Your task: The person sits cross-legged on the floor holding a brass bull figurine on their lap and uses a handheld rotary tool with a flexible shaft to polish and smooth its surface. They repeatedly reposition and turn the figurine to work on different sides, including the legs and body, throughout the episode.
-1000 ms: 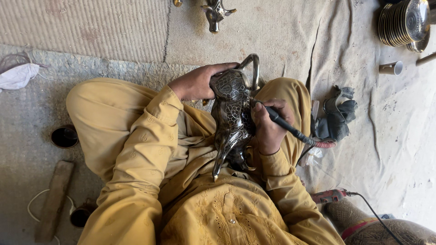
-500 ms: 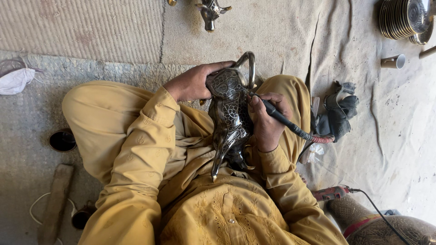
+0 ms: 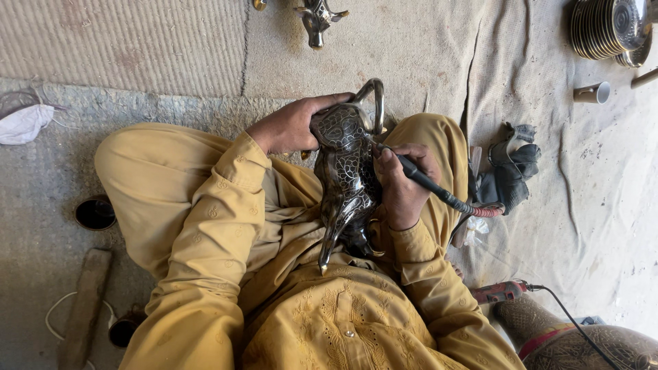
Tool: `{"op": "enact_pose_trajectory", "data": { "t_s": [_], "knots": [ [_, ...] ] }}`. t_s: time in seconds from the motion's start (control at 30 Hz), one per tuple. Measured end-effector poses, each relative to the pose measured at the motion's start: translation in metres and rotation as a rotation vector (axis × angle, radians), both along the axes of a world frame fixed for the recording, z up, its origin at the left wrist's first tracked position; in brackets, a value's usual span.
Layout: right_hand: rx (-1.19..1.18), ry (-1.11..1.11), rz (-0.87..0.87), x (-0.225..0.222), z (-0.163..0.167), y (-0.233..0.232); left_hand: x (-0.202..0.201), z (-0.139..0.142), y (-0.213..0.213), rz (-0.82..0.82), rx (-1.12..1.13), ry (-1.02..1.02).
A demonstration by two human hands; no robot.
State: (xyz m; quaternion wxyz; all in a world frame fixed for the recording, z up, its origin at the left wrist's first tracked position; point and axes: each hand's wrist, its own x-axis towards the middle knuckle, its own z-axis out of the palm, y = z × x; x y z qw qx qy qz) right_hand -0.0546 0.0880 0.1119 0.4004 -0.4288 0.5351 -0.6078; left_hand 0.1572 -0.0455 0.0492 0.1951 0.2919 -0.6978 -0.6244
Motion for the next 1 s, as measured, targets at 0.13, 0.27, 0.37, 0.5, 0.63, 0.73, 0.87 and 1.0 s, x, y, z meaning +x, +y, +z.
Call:
{"op": "enact_pose_trajectory", "data": {
  "t_s": [0.13,0.27,0.37,0.5,0.63,0.73,0.87,1.0],
  "knots": [
    [-0.049,-0.032,0.023,-0.002,-0.002,-0.002,-0.002,-0.003,0.001,0.018,-0.081,0.06],
    [-0.028,-0.012,0.008,-0.003,-0.004,-0.001,-0.002,-0.003,0.001,0.009,-0.036,0.035],
    [-0.012,-0.034,-0.01,-0.005,-0.005,-0.002,-0.002,-0.002,0.0,0.006,-0.015,-0.003],
    [0.016,-0.07,-0.046,-0.005,-0.006,0.0,-0.001,-0.001,0.0,-0.007,-0.001,0.016],
    [-0.001,-0.058,-0.019,-0.007,-0.007,0.001,0.0,0.0,0.0,0.003,-0.029,0.026],
    [-0.01,-0.13,0.003,-0.005,-0.008,0.001,0.0,-0.001,0.0,-0.001,-0.025,0.006],
    [-0.102,-0.084,-0.028,-0.008,-0.001,-0.001,0.0,-0.006,-0.003,-0.009,-0.019,-0.003],
    [-0.187,-0.089,-0.067,-0.017,0.016,-0.001,0.001,-0.018,-0.005,0.029,-0.117,0.053]
  ]
}}
